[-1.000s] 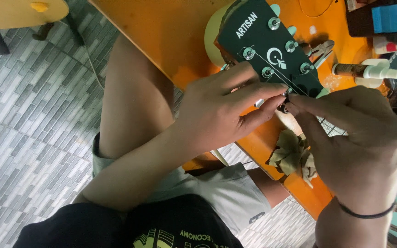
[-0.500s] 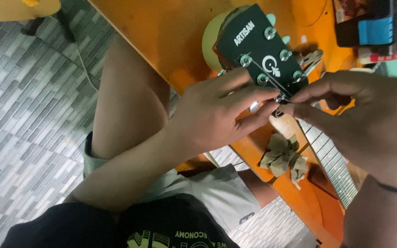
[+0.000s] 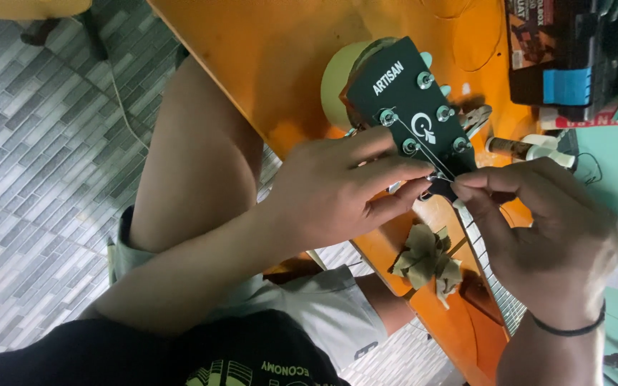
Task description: The person is changing the strings on an acoustic guitar. They thread a new string through the bridge, pull it up the neck, and wind it onto the tuning peg at the headstock. They use pliers to cut the excess string and a cloth to wipe the fretboard.
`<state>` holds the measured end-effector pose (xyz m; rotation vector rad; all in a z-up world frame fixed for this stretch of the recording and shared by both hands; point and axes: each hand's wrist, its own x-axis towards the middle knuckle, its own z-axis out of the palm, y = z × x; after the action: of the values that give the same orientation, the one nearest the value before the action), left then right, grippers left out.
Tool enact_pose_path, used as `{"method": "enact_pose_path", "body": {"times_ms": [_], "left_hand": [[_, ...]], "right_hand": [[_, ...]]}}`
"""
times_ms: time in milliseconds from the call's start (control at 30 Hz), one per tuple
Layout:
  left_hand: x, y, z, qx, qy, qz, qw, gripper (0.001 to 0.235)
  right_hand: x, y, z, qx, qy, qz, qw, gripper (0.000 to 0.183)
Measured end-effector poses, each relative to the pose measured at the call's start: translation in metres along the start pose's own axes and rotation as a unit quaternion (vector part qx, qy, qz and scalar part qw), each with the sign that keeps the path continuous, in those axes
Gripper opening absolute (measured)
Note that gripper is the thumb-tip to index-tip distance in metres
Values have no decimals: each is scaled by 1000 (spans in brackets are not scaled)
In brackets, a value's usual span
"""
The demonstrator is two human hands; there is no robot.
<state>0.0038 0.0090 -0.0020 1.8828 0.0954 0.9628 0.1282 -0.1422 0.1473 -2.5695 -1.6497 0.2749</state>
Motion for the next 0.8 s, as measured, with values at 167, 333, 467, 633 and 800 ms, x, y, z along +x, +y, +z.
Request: {"method": "enact_pose_path", "body": {"times_ms": [167,333,467,633,800], "left_hand": [[-1,-2,4,11,27,11,1000,12],[2,1,0,24,13,16,1000,11],[3,3,-3,18,-10,12,1000,14],[2,3,-2,16,24,7,1000,9],[2,4,-4,12,2,4,1000,13]], "right_hand": [[2,-11,-1,-30,-11,15,999,3],[-6,-29,4,-3,-2,118,993,4],[-6,-30,2,10,1,174,985,4],[-3,-22,7,64,20,91,994,8],[-9,-7,7,30,39,44,998,12]]}}
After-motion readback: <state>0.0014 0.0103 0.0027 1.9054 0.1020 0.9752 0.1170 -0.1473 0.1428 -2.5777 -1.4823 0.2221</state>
